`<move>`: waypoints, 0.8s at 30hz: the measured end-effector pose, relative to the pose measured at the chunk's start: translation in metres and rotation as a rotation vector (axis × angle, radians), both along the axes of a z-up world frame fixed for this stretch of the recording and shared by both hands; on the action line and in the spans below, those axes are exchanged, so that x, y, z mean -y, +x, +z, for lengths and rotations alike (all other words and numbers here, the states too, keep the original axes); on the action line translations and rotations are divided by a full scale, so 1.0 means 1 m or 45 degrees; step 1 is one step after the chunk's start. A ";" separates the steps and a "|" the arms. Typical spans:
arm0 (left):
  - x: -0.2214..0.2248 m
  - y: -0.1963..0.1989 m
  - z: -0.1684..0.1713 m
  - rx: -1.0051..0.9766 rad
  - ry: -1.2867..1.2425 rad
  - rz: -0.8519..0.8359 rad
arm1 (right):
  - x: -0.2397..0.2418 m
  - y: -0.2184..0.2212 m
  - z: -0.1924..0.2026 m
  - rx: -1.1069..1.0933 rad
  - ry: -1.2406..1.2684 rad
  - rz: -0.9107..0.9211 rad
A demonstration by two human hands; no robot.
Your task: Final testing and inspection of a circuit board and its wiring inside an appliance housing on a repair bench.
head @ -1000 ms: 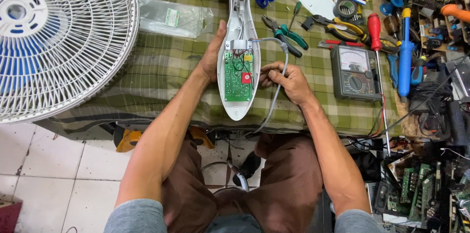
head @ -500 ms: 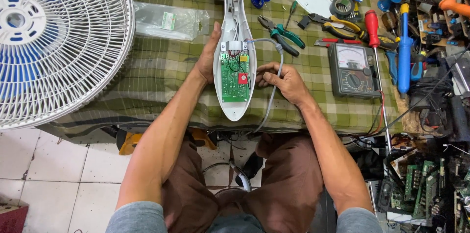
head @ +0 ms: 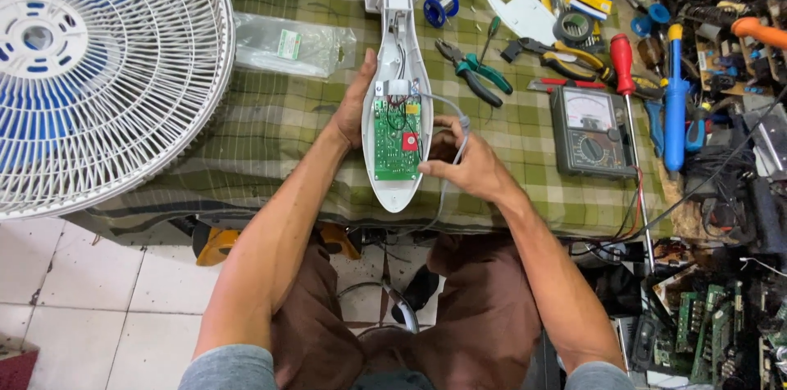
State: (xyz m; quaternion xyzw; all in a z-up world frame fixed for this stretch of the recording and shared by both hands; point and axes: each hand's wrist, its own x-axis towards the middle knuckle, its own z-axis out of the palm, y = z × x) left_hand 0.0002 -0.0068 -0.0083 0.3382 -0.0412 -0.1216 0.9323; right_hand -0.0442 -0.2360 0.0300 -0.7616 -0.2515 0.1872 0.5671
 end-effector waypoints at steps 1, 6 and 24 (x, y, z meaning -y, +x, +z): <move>0.000 0.004 -0.006 -0.005 -0.008 -0.021 | -0.002 -0.002 0.007 -0.015 -0.018 0.006; 0.000 0.002 -0.002 0.005 0.013 -0.037 | 0.017 -0.007 0.019 -0.061 -0.097 0.015; -0.002 0.020 -0.032 -0.018 -0.013 -0.107 | -0.052 0.133 0.076 0.729 -0.090 -0.226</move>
